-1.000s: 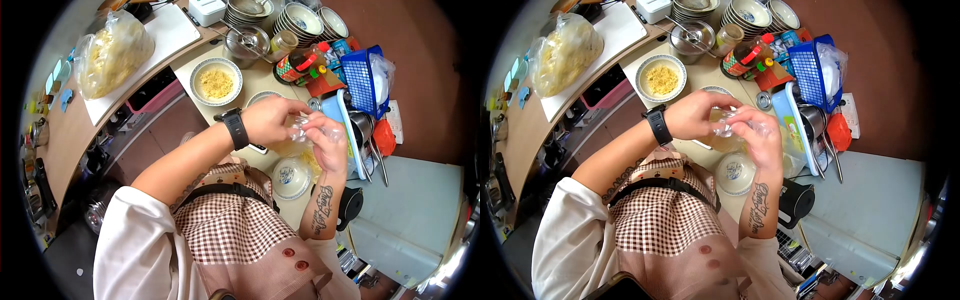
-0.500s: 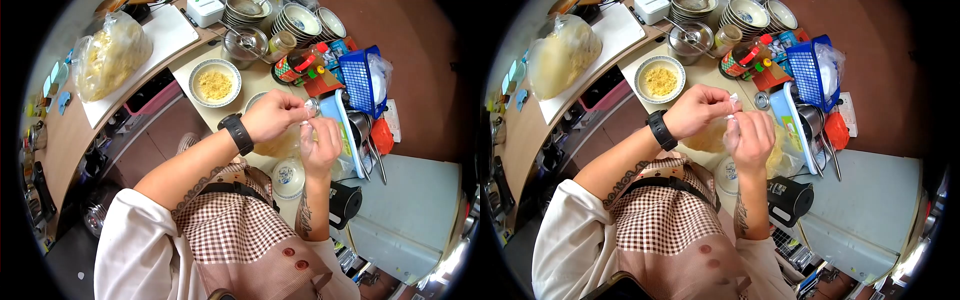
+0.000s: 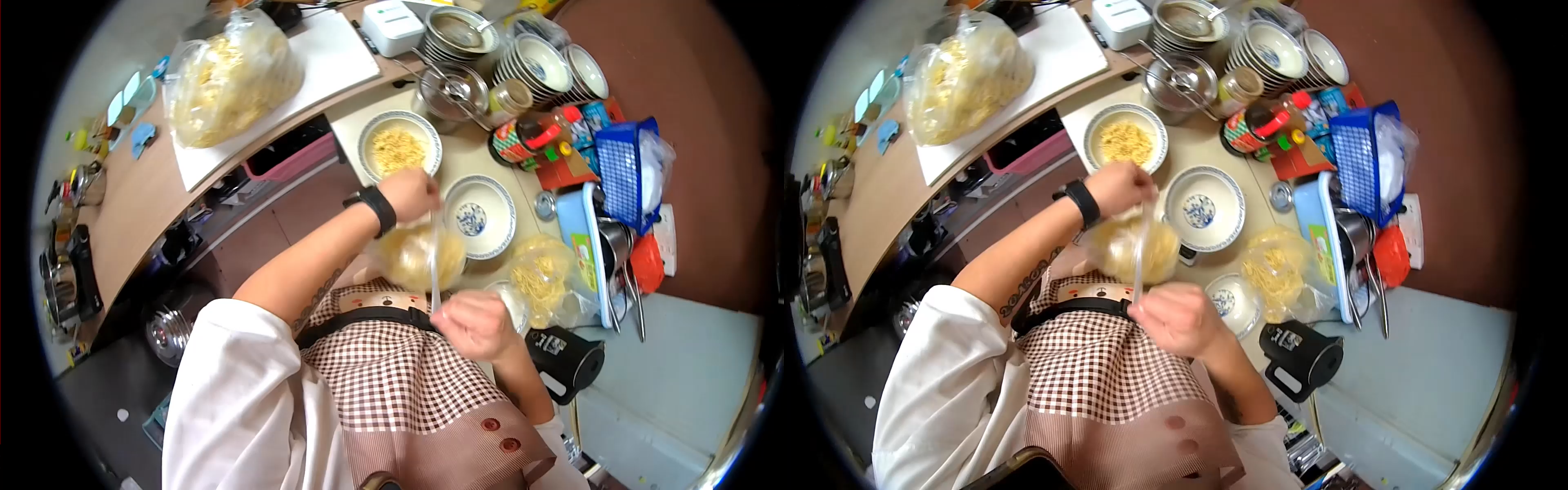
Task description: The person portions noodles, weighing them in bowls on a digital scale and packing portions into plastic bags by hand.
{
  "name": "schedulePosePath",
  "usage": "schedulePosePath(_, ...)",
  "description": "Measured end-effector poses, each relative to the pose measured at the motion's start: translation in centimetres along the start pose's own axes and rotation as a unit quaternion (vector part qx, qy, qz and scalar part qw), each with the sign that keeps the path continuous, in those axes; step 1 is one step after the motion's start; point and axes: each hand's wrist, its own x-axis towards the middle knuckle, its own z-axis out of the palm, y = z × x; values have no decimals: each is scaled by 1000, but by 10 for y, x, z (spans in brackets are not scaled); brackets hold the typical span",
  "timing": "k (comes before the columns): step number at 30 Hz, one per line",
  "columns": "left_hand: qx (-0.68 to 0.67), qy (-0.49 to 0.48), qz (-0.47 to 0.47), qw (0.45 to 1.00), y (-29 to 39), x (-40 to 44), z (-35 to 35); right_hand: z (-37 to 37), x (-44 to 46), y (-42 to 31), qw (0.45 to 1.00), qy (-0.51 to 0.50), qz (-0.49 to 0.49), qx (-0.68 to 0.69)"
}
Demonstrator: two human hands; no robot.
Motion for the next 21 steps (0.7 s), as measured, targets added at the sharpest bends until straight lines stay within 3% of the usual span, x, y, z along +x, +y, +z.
schedulePosePath(2, -16, -101, 37, 994, 4, -31, 3, 7, -1, 0, 993, -43, 19, 105)
schedulePosePath(5, -49, -151, 70, 985, 1, -78, 12, 24, -10, 6, 911, 100, 274, 291)
schedulePosePath(7, 6, -145, 47, 988, -18, -95, 3, 32, -10, 35, 862, 178, 238, 410)
schedulePosePath(9, 46, -151, 13, 987, -39, -98, -12, 32, 0, 47, 844, 216, 220, 439)
schedulePosePath(12, -77, 52, -29, 995, -63, -100, -61, 31, 4, 65, 859, 209, 231, 407)
schedulePosePath(14, -246, 223, -71, 941, -65, -95, -116, 31, 11, 71, 863, 209, 234, 395)
schedulePosePath(15, -317, 263, -83, 908, -68, -93, -153, 32, 13, 72, 866, 206, 238, 389)
schedulePosePath(16, -487, 365, 12, 793, -83, -79, -179, 34, 16, 74, 866, 210, 250, 380)
schedulePosePath(17, -538, 379, 73, 750, -77, -74, -211, 37, 23, 74, 869, 210, 251, 371)
schedulePosePath(18, -628, 418, 58, 654, -107, -55, -243, 40, 27, 71, 871, 212, 256, 362)
schedulePosePath(19, -678, 380, 122, 618, -140, -41, -272, 44, 30, 69, 873, 214, 262, 351)
schedulePosePath(20, -683, 403, 122, 597, -157, -31, -295, 49, 34, 66, 880, 209, 256, 342)
schedulePosePath(21, -641, 409, 84, 644, -209, -17, -320, 56, 36, 63, 885, 204, 252, 333)
